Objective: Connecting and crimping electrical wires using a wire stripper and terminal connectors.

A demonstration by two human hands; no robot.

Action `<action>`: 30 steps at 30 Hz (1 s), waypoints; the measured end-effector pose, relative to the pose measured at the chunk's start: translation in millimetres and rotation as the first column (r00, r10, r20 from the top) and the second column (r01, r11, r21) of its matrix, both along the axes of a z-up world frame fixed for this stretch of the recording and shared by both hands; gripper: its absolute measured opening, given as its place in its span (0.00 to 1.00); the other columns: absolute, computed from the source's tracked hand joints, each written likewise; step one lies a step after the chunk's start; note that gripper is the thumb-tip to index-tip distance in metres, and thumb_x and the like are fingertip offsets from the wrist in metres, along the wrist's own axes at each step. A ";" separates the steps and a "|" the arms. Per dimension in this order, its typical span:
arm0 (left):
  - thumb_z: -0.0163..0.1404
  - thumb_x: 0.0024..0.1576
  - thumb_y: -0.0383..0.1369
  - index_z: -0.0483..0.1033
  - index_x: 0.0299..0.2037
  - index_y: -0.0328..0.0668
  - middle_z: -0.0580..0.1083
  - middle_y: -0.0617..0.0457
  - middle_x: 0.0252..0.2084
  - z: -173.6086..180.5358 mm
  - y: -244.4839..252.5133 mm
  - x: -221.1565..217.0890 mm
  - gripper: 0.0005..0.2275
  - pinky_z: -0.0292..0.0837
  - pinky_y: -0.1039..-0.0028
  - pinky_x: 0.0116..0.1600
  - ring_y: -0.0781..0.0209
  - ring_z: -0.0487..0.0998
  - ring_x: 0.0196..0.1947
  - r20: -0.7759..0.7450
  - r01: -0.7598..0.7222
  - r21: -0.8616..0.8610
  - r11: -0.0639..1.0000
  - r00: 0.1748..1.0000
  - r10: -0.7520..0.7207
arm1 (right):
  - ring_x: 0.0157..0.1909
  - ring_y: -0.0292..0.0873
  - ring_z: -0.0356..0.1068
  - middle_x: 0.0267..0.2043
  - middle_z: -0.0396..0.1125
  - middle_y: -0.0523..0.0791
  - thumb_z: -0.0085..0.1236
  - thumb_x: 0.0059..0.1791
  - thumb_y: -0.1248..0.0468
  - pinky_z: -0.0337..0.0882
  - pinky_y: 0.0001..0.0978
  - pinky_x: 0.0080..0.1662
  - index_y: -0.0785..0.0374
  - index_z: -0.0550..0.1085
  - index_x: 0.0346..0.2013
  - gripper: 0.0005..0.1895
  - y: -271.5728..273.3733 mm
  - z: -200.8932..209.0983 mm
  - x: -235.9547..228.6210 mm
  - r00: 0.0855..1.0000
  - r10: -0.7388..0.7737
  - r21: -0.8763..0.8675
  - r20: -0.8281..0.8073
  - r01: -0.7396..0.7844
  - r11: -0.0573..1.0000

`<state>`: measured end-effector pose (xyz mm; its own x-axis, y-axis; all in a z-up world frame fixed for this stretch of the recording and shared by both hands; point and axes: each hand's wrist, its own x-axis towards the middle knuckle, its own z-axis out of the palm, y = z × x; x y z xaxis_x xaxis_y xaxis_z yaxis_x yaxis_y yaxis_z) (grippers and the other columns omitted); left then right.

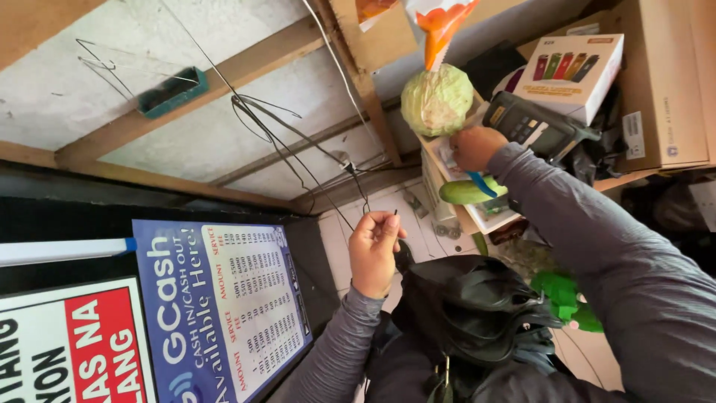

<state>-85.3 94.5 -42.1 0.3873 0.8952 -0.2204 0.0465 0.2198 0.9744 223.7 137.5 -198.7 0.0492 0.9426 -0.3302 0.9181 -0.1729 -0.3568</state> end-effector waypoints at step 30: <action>0.52 0.65 0.29 0.75 0.46 0.34 0.76 0.56 0.33 -3.7 -40.6 30.6 0.06 0.67 0.83 0.35 0.75 0.71 0.30 0.020 0.087 0.190 0.978 0.996 -0.093 | 0.37 0.36 0.68 0.36 0.72 0.44 0.55 0.60 0.60 0.70 0.29 0.43 0.66 0.76 0.42 0.11 -181.9 146.7 22.8 0.497 -0.291 0.295 -0.817 0.796 0.529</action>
